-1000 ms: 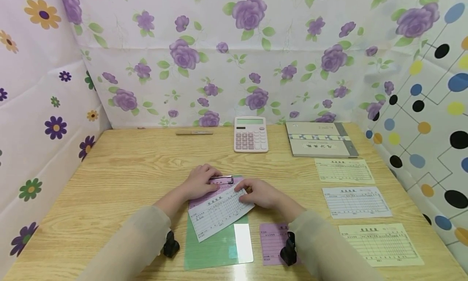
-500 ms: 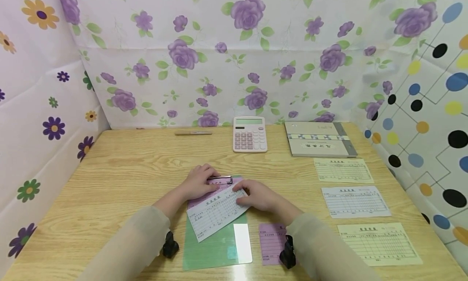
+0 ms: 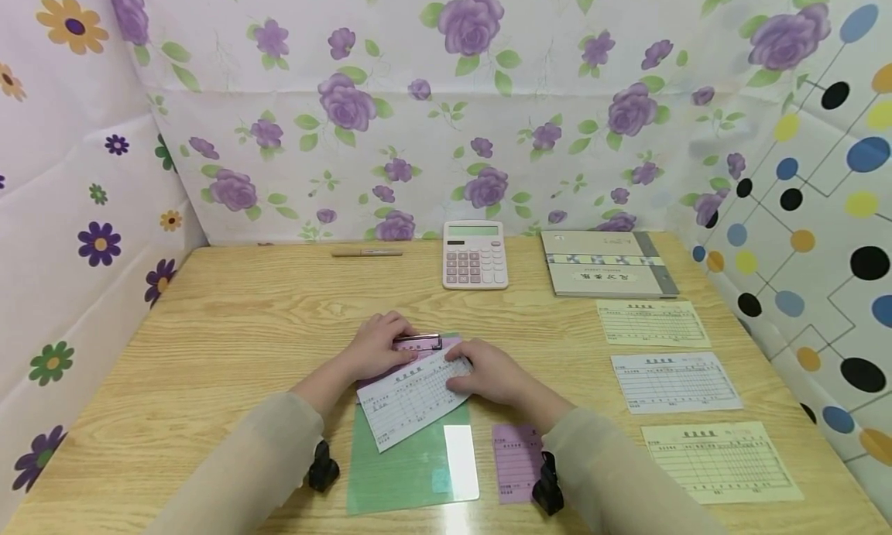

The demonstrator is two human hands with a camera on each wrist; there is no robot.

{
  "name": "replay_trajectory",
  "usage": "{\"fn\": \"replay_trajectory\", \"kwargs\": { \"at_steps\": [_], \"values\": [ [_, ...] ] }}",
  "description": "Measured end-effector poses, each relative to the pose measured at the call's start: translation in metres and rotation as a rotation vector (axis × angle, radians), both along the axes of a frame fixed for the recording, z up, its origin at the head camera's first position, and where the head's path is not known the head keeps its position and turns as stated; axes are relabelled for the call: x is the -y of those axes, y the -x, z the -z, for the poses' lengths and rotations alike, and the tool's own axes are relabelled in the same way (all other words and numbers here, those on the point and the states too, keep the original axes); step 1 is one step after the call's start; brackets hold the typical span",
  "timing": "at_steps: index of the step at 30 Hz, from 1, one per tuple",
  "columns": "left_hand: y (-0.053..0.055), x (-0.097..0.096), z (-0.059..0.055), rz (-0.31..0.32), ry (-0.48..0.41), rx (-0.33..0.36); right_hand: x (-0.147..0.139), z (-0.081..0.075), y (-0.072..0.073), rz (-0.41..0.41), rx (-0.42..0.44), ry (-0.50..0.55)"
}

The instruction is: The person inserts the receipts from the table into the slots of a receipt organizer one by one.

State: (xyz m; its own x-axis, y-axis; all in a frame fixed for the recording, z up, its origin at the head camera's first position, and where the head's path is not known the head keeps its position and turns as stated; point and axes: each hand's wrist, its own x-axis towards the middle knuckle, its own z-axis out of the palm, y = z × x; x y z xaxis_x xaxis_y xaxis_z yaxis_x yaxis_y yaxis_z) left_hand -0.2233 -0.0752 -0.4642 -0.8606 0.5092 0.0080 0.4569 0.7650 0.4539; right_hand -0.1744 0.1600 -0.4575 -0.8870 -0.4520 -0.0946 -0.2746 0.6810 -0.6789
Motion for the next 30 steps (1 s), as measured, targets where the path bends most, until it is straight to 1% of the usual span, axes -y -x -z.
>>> {"fn": "replay_trajectory", "kwargs": {
  "at_steps": [5,9,12,16,19,24,30],
  "values": [
    [0.000,-0.002,0.000,0.004,0.005,-0.001,0.003,0.000,-0.003,-0.004,-0.048,-0.032],
    [-0.001,-0.002,-0.003,0.047,0.009,-0.028,0.005,-0.002,-0.006,0.015,-0.077,-0.092],
    [-0.001,-0.001,-0.005,0.087,0.044,-0.064,0.008,-0.003,-0.008,0.012,-0.104,-0.119],
    [0.000,0.002,-0.009,0.128,0.125,-0.120,0.011,-0.003,-0.010,-0.006,-0.138,-0.145],
    [0.001,0.004,-0.012,0.156,0.146,-0.147,0.012,-0.003,-0.011,-0.009,-0.142,-0.157],
    [0.004,0.004,-0.016,0.190,0.128,-0.141,0.012,-0.003,-0.011,-0.016,-0.151,-0.173],
    [0.009,-0.001,-0.016,0.187,0.122,-0.109,0.010,-0.003,-0.011,-0.013,-0.158,-0.197]
  ]
}}
